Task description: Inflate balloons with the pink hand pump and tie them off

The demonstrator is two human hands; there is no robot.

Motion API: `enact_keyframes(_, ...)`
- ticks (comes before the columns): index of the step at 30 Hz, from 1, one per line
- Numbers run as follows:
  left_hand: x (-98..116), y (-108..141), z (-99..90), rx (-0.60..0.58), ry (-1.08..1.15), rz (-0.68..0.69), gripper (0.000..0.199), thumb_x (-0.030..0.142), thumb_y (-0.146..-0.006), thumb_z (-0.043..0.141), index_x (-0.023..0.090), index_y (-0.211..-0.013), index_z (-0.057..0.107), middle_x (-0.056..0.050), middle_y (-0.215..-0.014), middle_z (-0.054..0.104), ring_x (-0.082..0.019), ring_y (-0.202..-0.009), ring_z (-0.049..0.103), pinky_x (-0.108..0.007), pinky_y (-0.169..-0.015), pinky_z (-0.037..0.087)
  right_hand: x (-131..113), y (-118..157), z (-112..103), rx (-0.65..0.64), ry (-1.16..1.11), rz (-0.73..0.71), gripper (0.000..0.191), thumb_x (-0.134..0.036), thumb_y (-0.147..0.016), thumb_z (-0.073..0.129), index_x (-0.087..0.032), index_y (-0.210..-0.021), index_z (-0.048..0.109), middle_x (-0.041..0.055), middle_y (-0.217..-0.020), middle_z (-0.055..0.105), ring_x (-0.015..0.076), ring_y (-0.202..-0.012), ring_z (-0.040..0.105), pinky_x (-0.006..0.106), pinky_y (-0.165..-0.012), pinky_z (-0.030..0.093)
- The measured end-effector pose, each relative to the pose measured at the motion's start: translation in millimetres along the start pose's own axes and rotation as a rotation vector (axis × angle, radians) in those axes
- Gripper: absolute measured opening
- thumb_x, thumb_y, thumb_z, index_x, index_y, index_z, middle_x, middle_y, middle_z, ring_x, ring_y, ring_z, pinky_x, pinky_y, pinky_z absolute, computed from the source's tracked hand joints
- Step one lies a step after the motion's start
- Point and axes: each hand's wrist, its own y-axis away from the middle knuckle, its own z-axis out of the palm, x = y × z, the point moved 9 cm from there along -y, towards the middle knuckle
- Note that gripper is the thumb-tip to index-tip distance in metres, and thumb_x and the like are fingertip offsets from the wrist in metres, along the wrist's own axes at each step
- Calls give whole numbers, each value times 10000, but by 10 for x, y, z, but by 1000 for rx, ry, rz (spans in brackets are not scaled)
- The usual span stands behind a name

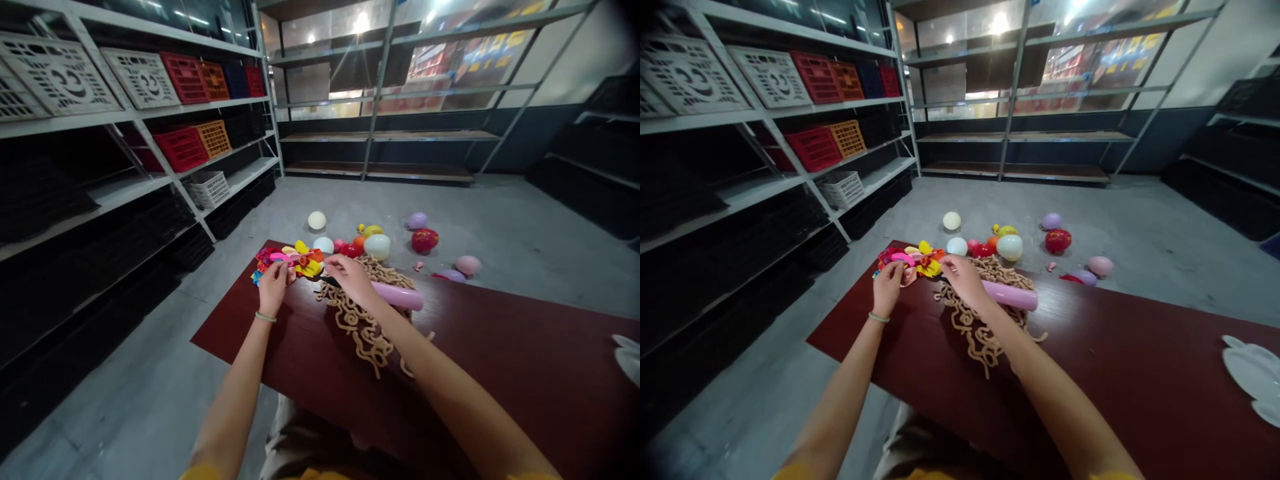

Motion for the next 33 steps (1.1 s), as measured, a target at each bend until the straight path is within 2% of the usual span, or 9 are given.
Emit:
enact_keyframes(4, -325, 45, -579, 209, -102, -56, 351, 454, -927, 500, 180, -1005, 704, -10, -701, 634, -129, -557, 574, -238, -583, 473, -105, -177, 609, -122, 115, -66, 147, -249, -902, 565, -245, -984, 686, 39, -1037, 736, 206, -934, 691, 381, -876, 525)
enact_keyframes(7, -469, 67, -791, 321, -132, -123, 348, 437, -942, 466, 179, -983, 696, -7, -686, 619, -131, -547, 568, -234, -570, 458, -103, -410, 1003, -175, 202, -95, 177, -194, -909, 548, -237, -1012, 686, 46, -1054, 729, 209, -985, 675, 376, -900, 511)
enact_keyframes(11, -450, 50, -709, 268, -149, -109, 331, 427, -950, 459, 192, -955, 692, -3, -676, 624, -137, -567, 588, -238, -604, 465, 14, -727, 1347, -181, 342, -70, 200, -165, -918, 559, -219, -1072, 674, 96, -1129, 690, 233, -1091, 621, 406, -972, 477)
enact_keyframes(16, -414, 61, -602, 228, -116, -100, 350, 450, -954, 455, 197, -951, 697, -4, -684, 631, -142, -573, 595, -251, -619, 472, 229, -861, 1497, -209, 467, 21, 303, -355, -955, 591, -200, -1216, 603, 92, -1260, 603, 213, -1066, 616, 430, -913, 533)
enact_keyframes(19, -411, 49, -568, 211, -122, -90, 349, 447, -954, 457, 198, -956, 702, -3, -681, 630, -142, -577, 599, -251, -623, 470, 265, -865, 1445, -221, 484, 48, 336, -378, -960, 583, -203, -1247, 584, 91, -1280, 591, 210, -1060, 619, 425, -896, 543)
enact_keyframes(22, -411, 37, -544, 200, -137, -74, 339, 434, -955, 455, 202, -961, 701, 0, -680, 633, -139, -573, 596, -251, -631, 468, 182, -887, 1275, -216, 478, 40, 323, -370, -957, 588, -188, -1224, 595, 88, -1239, 612, 209, -1039, 626, 425, -887, 544)
enact_keyframes(27, -370, 61, -457, 136, -174, -8, 329, 436, -953, 464, 196, -950, 689, -8, -675, 628, -148, -611, 596, -263, -660, 469, -225, -862, 814, -235, 428, -51, 122, -210, -923, 578, -204, -934, 699, 54, -945, 719, 203, -899, 647, 352, -832, 488)
enact_keyframes(30, -264, 109, -330, 98, -33, 11, 346, 465, -935, 501, 182, -1065, 650, -50, -826, 666, -162, -707, 628, -281, -690, 504, -517, -695, 470, -250, 384, -93, 110, -225, -898, 593, -221, -896, 703, 34, -894, 726, 189, -825, 644, 313, -756, 464)
enact_keyframes(33, 62, 196, 18, -60, 220, 64, 438, 498, -900, 566, 187, -1208, 565, -123, -1150, 650, -205, -955, 660, -330, -813, 538, -729, -408, 138, -281, 338, -112, 121, -259, -897, 585, -235, -897, 704, 20, -842, 721, 167, -736, 630, 289, -678, 452)
